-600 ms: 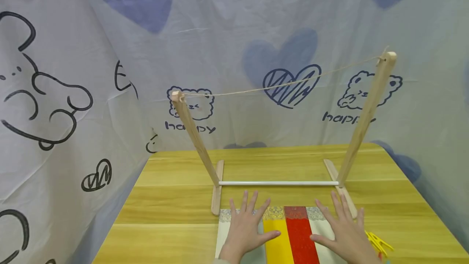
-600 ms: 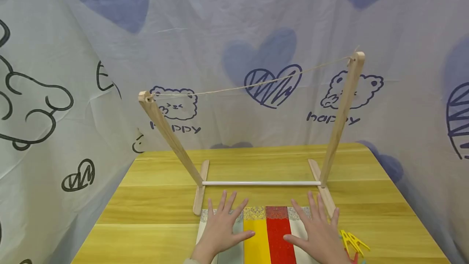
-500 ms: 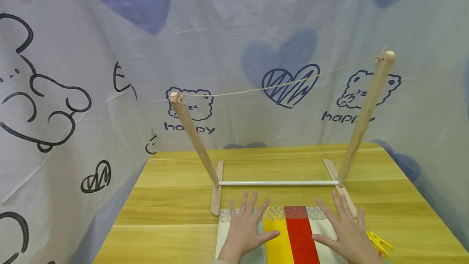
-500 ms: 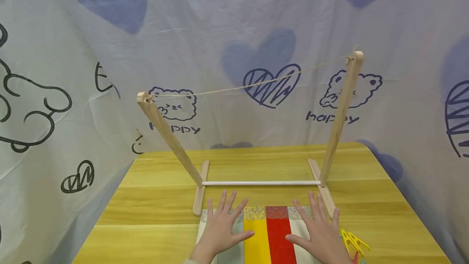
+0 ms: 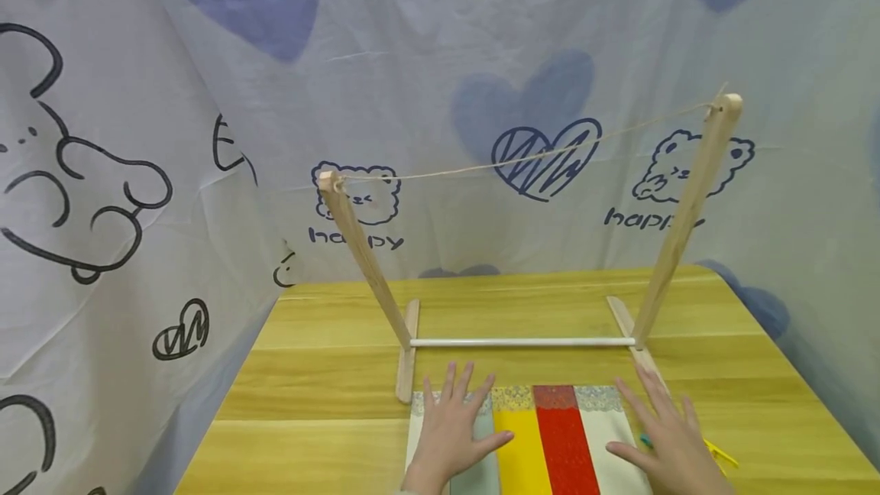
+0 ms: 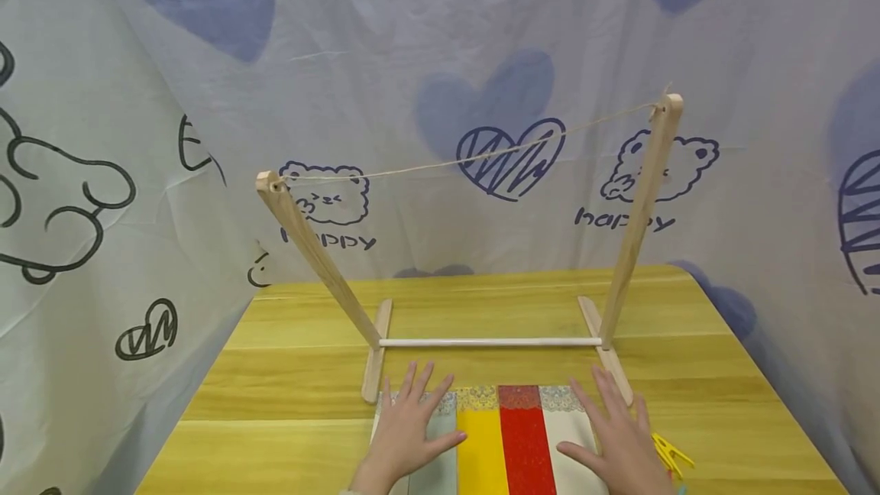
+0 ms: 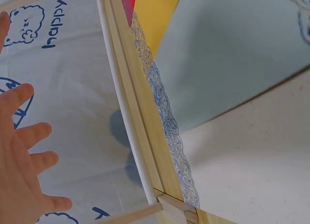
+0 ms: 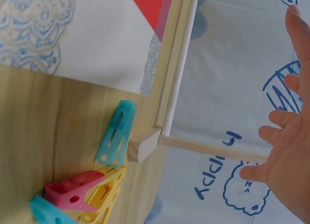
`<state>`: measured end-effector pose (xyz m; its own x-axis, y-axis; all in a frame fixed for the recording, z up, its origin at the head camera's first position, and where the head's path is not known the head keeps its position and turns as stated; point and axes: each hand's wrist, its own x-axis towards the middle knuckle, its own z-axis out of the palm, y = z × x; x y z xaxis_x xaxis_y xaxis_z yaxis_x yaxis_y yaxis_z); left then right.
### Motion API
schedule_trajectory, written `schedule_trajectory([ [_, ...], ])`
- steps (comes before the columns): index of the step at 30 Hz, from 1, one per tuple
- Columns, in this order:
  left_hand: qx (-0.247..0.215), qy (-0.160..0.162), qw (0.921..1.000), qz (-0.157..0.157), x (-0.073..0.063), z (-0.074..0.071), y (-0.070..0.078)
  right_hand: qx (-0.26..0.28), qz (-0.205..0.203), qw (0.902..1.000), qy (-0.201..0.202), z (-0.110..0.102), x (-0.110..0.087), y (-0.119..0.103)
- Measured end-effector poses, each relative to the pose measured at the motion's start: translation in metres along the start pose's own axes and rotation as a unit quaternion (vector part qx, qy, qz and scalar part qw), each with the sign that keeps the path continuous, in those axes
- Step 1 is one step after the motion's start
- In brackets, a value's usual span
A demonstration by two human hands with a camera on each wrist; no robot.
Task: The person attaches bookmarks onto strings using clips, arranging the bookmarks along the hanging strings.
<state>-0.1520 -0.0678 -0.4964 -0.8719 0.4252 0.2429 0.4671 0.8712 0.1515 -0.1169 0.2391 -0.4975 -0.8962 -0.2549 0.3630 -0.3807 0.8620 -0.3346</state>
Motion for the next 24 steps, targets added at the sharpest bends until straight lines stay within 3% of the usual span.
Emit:
schedule_trajectory([
  [8, -0.009, -0.006, 0.9998, -0.015, -0.003, 0.004, -0.01, 0.002, 0.011, 0.9999, 0.006, -0.001, -0.004, 0.009],
  [12, -0.012, -0.008, 0.9997, -0.021, -0.006, 0.007, -0.014, 0.035, -0.025, 0.9974, 0.058, 0.004, -0.012, 0.021],
  [17, -0.027, -0.009, 0.9992, -0.026, -0.01, 0.008, -0.021, 0.088, -0.079, 0.9851, 0.125, 0.009, -0.018, 0.032],
  [24, -0.029, -0.007, 0.9992, -0.026, -0.012, 0.008, -0.032, 0.112, -0.04, 0.984, 0.133, 0.013, -0.029, 0.039],
])
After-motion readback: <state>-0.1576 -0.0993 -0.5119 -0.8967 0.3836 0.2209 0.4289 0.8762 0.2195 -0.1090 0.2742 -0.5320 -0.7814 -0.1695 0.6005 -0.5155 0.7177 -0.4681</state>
